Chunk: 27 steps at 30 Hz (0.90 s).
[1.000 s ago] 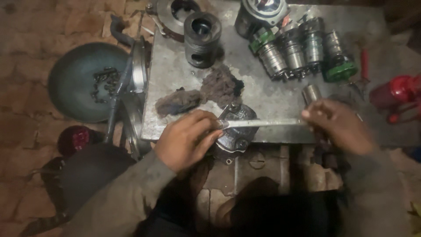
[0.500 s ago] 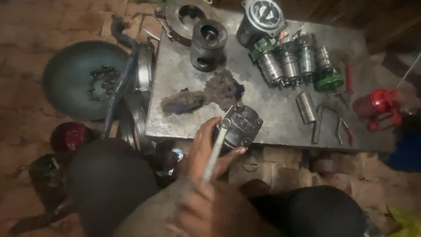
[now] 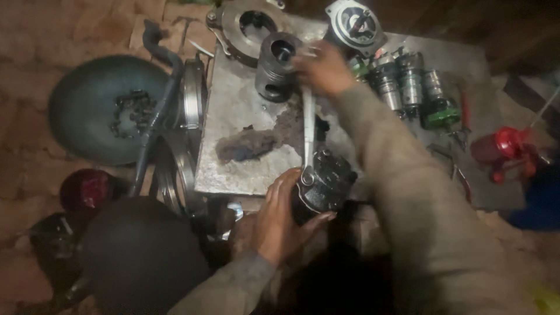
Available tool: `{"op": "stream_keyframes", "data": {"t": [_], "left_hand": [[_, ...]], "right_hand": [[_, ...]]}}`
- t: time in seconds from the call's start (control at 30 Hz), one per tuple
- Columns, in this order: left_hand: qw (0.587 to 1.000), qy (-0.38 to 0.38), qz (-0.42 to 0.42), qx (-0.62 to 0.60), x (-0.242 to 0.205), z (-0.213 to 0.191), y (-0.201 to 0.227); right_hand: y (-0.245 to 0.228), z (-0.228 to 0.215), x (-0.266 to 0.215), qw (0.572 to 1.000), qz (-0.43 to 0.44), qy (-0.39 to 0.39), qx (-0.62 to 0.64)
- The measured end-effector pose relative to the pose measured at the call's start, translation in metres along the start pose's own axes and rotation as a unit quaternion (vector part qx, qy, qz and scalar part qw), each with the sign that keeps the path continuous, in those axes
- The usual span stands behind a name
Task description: The person is assembling mechanical parts on a metal workbench. They use a wrench to tighten bolts on a metal component, wipe it with a cloth, and handle various tools and parts.
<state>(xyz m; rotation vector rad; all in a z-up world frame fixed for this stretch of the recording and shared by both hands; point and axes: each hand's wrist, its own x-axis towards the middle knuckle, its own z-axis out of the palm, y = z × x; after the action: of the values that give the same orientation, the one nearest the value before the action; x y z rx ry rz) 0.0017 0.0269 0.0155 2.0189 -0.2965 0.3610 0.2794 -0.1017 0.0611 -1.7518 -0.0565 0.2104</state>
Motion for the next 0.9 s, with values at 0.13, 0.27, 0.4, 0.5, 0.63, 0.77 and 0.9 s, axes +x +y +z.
{"op": "stream_keyframes", "data": {"t": [0.13,0.27,0.4,0.5,0.63,0.77,0.9], "left_hand": [[1.0,0.015,0.018,-0.006,0.0,-0.002,0.005],[0.999,0.023,0.04,0.017,-0.001,-0.002,0.011],[0.999,0.01,0.043,0.032,-0.001,-0.006,0.013],[0.998,-0.022,0.015,0.063,0.002,-0.009,0.012],[0.999,-0.001,0.008,0.053,0.003,-0.01,0.014],[0.998,0.026,0.026,0.041,0.004,-0.009,0.017],[0.998,0.012,0.018,0.061,-0.001,-0.01,0.014]], "right_hand": [[0.034,-0.073,-0.063,0.994,0.068,0.081,-0.011],[0.046,-0.102,-0.16,0.975,0.058,0.177,0.125],[0.04,-0.094,-0.27,0.931,0.079,0.316,0.164],[0.031,-0.064,-0.328,0.92,0.017,0.336,0.203],[0.031,-0.022,-0.353,0.874,0.023,0.373,0.31],[0.038,-0.013,-0.347,0.841,-0.007,0.299,0.451],[0.031,-0.03,-0.351,0.872,-0.099,0.345,0.332]]}}
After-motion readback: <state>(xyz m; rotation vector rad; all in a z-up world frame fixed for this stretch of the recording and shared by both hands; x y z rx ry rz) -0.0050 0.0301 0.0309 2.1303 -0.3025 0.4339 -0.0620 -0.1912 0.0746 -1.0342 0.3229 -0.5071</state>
